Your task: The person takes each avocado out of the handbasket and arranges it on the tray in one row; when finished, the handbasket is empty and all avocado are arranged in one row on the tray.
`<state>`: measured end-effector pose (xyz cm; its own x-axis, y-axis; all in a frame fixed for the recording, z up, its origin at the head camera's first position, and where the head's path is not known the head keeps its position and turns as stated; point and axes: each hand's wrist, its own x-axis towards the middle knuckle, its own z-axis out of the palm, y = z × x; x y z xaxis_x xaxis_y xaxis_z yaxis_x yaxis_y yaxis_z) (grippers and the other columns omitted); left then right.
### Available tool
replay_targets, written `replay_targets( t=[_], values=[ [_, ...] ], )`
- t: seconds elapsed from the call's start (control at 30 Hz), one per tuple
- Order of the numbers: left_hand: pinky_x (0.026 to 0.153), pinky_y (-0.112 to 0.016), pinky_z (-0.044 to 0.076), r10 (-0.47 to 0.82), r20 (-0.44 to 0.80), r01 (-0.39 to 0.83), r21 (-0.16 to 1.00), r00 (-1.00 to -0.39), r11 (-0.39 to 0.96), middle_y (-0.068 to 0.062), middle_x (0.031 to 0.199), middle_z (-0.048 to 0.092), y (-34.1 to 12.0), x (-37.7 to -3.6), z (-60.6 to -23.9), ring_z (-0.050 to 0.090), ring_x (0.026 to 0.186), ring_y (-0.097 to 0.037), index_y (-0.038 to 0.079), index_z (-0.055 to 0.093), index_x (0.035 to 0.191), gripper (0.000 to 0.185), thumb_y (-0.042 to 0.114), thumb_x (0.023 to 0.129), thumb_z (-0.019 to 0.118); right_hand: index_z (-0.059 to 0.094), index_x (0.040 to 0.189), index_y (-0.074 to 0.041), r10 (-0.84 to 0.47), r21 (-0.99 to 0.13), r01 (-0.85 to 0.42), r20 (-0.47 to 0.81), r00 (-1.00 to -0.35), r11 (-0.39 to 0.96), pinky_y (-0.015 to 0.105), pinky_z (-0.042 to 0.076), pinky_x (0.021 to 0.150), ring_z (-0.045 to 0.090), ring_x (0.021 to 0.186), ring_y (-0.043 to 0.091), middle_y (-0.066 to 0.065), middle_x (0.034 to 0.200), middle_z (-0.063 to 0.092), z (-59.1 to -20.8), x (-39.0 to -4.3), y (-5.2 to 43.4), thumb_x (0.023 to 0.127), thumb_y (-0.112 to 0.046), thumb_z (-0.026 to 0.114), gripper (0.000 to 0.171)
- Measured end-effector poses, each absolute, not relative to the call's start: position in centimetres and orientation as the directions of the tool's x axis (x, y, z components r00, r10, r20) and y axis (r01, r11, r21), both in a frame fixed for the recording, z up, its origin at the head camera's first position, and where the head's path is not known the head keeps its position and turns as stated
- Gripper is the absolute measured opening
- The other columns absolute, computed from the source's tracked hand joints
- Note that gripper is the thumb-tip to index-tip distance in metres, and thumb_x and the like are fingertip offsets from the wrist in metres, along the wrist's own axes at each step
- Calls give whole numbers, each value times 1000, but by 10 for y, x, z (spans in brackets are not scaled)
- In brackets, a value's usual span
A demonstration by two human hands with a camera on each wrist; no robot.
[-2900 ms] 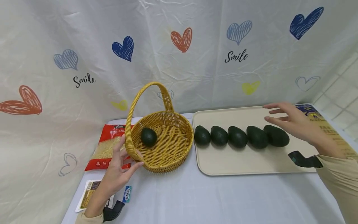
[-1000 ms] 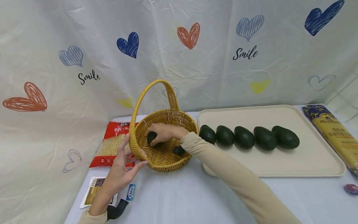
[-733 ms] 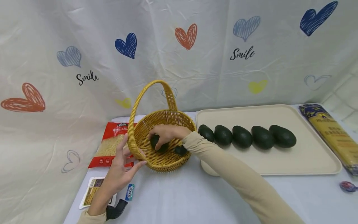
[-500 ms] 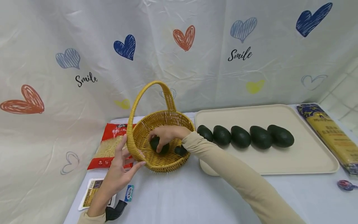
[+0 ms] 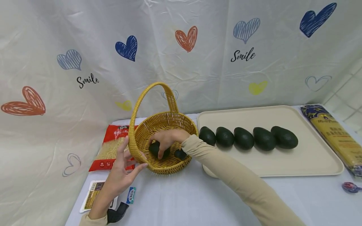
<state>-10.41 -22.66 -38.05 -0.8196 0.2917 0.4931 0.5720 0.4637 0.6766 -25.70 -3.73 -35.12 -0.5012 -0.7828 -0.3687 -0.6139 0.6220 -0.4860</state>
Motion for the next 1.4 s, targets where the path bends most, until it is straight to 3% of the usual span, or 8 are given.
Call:
replay_targets(
  t=[0.17,0.4,0.57,0.73,0.97,1.23,1.3,1.4],
  values=[
    [76,-28,63,298,496,578,672,-815,462,-23,121,67,-225,-104,-382,65,111,0,11,6,167,123,-24,75,79,47,157,-12,-799,-471,-647,-310,-515,600,36,43,115,49,141,24,9,154,53,-348,-255,-34,91,-12,83,75],
    [87,-20,58,293,498,576,664,-816,477,-20,116,68,-224,-103,-383,66,113,-3,11,6,167,124,-24,74,80,51,154,-11,-806,-505,-644,-217,-550,575,32,49,95,52,121,21,10,146,53,-336,-252,-15,91,-13,81,69],
    [88,-16,56,269,499,562,658,-824,501,-14,111,70,-224,-101,-383,68,111,-6,13,8,167,123,-23,74,80,52,154,-16,-798,-540,-628,-148,-584,560,34,50,89,54,113,23,11,143,53,-322,-244,14,92,-15,79,67],
    [86,-17,58,262,503,562,661,-824,498,-16,110,70,-225,-100,-383,66,108,1,12,8,167,123,-25,73,79,54,153,-21,-781,-576,-628,-30,-624,524,38,52,89,56,111,24,10,140,54,-308,-234,62,88,-15,78,70],
    [84,-19,59,257,490,548,666,-833,506,-20,114,69,-225,-100,-381,62,109,7,13,8,167,124,-25,74,79,53,152,-16,-614,-626,-578,193,-765,524,55,53,97,55,123,31,14,142,54,-300,-210,155,88,-13,82,71],
    [82,-17,58,259,510,565,650,-820,508,-12,110,69,-224,-97,-379,63,112,4,12,7,167,125,-26,73,79,46,157,-14,-433,-649,-470,232,-871,599,66,52,95,46,135,41,18,155,47,-291,-180,255,89,-10,83,77],
    [80,-18,59,274,516,580,652,-812,489,-13,108,68,-223,-97,-379,62,111,7,11,6,167,125,-27,73,78,46,157,-15,-371,-639,-431,236,-898,637,52,56,95,45,135,43,16,158,44,-294,-172,281,88,-10,84,79],
    [77,-19,60,299,526,603,654,-796,456,-13,107,67,-222,-98,-377,63,108,6,10,6,167,125,-30,72,76,46,158,-19,-258,-636,-344,228,-939,690,22,51,91,47,130,29,6,155,45,-303,-160,323,88,-8,84,80]
  ],
)
